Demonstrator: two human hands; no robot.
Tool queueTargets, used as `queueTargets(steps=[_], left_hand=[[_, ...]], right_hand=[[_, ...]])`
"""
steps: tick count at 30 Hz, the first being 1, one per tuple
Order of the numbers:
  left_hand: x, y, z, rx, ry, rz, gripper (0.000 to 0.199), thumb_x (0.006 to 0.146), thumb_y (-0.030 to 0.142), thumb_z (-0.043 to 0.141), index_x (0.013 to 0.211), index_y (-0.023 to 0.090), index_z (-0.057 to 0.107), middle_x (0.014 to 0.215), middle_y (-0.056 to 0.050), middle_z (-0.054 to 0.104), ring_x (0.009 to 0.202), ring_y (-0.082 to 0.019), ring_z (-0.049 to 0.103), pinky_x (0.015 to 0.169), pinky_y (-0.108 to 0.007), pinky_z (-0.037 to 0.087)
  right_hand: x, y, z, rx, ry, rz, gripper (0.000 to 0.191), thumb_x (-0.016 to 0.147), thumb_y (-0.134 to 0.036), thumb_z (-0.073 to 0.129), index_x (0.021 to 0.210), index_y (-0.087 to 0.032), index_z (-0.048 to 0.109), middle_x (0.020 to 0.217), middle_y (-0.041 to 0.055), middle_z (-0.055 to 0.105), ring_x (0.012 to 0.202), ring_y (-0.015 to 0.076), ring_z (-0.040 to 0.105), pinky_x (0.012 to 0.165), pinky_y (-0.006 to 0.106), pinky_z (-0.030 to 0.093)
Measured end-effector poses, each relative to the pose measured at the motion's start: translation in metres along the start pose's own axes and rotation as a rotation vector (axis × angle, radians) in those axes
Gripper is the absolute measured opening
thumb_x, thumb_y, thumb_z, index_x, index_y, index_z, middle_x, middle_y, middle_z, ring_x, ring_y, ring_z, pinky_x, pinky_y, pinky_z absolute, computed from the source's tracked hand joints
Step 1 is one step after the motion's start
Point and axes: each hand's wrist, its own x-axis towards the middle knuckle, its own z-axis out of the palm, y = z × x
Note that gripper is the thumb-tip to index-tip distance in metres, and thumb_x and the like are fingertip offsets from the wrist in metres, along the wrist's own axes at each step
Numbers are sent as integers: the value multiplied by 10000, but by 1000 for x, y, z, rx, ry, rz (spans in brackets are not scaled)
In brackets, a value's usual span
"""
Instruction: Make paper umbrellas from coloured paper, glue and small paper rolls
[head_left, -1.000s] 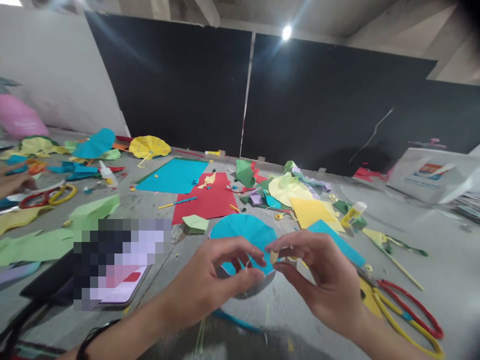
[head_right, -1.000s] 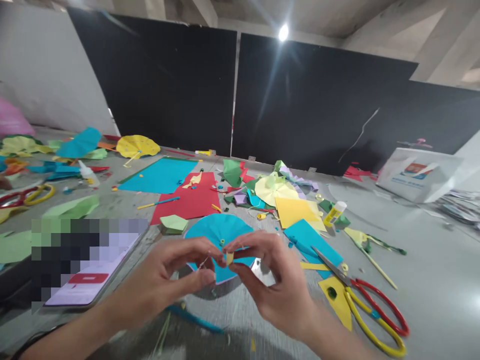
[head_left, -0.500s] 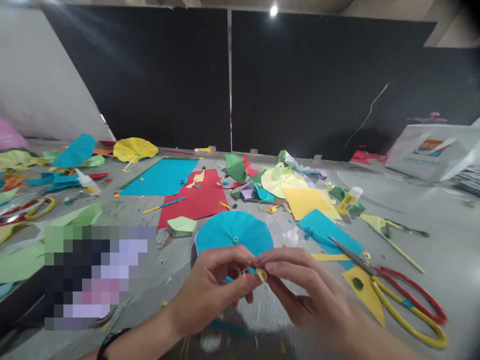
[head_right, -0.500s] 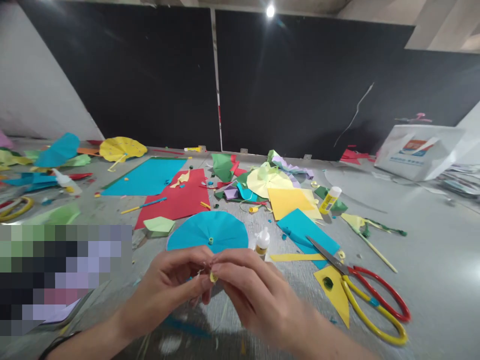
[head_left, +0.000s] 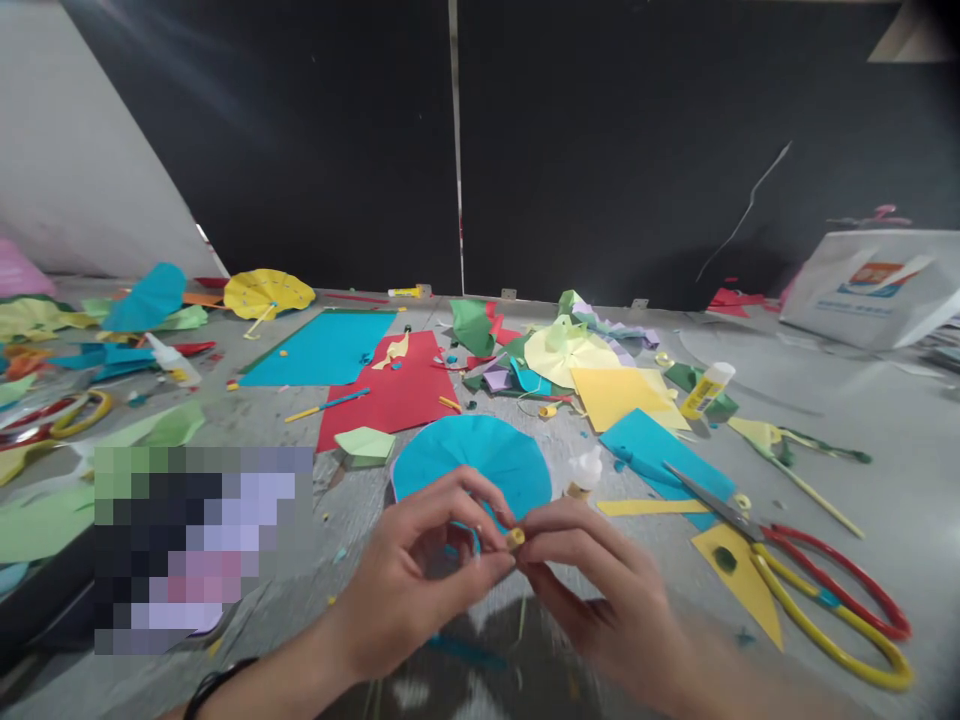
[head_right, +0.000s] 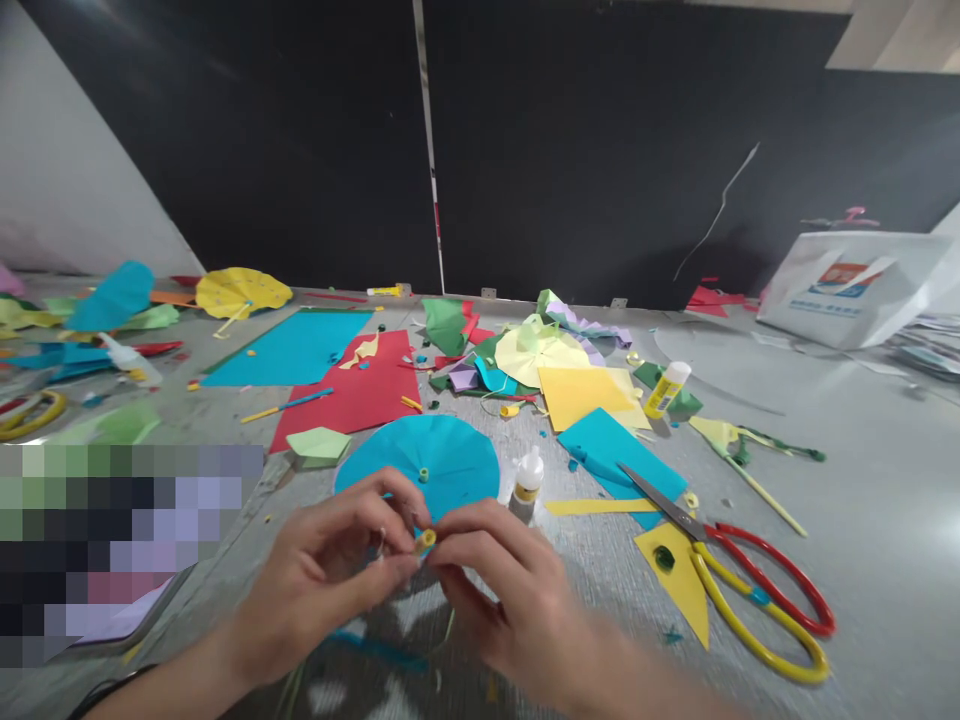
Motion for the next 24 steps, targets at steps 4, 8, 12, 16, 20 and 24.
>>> queueTargets(steps=[4,8,12,16,20,24], left_hand=[[-4,3,1,23,-42,-5,90,905,128,754,873,203,715,952,-34,661,820,-126,649,659,-180,555],[-6,1,2,-136,-24,-54,112,924,128,742,908,212,671,958,-24,668,770,-115,635,579,-157,557],[-8,0,0,-80,-36,70,203,923,37,709,974,232,686,977,-16,694,894,-124,669,776,-198,570],[-9,-2,-2,-102,-43,86,277,929,12,687,1052,260,679,1022,-15,666,902,-120,663,755,-192,562],[-9,-2,-3,-70,-30,84,188,962,76,677,1033,250,681,1003,-16,639,877,-113,658,753,-193,567],[-6,1,-1,-81,-25,-69,80,984,198,687,1041,245,717,1040,-28,596,857,-155,737,649,-199,593]], right_hand=[[-2,0,2,4,-11,7,227,951,-7,590,1045,-198,669,950,65,726,839,141,723,729,221,620],[-1,-2,-3,-63,-17,-31,164,990,-62,596,1042,-181,696,932,71,765,816,144,749,730,232,620],[1,-4,-9,-128,-37,-88,150,1029,-115,583,1115,-173,692,940,56,812,834,150,782,747,256,610],[5,-4,-9,-111,-64,-74,130,1065,-178,547,1080,-175,677,876,37,810,750,140,777,679,250,593],[13,-7,-16,-166,-52,-113,82,1017,-121,618,1038,-192,653,860,23,822,753,142,794,689,245,607],[5,-11,-46,-397,14,-6,121,971,-141,677,911,-243,651,901,-1,839,741,147,809,701,235,627]])
